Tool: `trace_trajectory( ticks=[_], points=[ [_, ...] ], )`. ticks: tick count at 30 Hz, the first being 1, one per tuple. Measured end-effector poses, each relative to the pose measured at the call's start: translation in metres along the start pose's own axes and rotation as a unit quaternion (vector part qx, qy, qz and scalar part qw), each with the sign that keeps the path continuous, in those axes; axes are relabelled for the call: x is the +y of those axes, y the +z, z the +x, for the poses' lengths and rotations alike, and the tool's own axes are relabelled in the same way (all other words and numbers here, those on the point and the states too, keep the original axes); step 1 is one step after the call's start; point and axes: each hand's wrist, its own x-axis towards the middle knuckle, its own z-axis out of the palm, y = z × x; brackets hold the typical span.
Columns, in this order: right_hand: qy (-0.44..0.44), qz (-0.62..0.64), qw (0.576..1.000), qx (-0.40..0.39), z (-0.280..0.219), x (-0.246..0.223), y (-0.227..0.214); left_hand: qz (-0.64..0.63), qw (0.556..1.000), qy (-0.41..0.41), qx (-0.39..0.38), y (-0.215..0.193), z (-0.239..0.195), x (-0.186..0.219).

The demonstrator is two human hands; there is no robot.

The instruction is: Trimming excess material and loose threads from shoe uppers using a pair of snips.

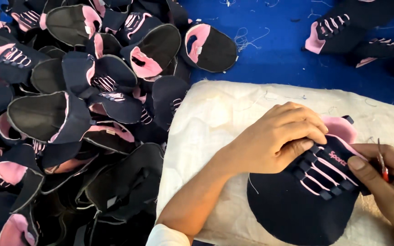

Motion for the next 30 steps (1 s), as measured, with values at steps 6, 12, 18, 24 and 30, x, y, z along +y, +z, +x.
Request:
trace_trajectory(
  ticks=[6,12,18,24,30],
  points=[
    [-0.068,-0.071,0.995,0.003,-0.003,-0.001,0.003,0.006,1.0,0.011,0.006,-0.003,0.002,0.007],
    [-0.083,-0.13,0.988,-0.007,-0.011,-0.018,0.013,0.054,0.995,-0.064,-0.052,0.008,-0.007,-0.005],
    [-0.158,-0.214,0.957,0.115,-0.041,0.045,-0.013,0.014,0.995,-0.091,-0.029,0.02,-0.013,-0.011],
    [-0.194,-0.396,0.893,0.085,-0.06,-0.027,0.029,-0.038,0.992,-0.12,-0.034,0.019,-0.019,-0.022],
    [-0.205,-0.422,0.88,0.082,-0.062,-0.016,0.026,-0.137,0.979,-0.122,-0.094,0.009,-0.021,-0.029]
  ],
)
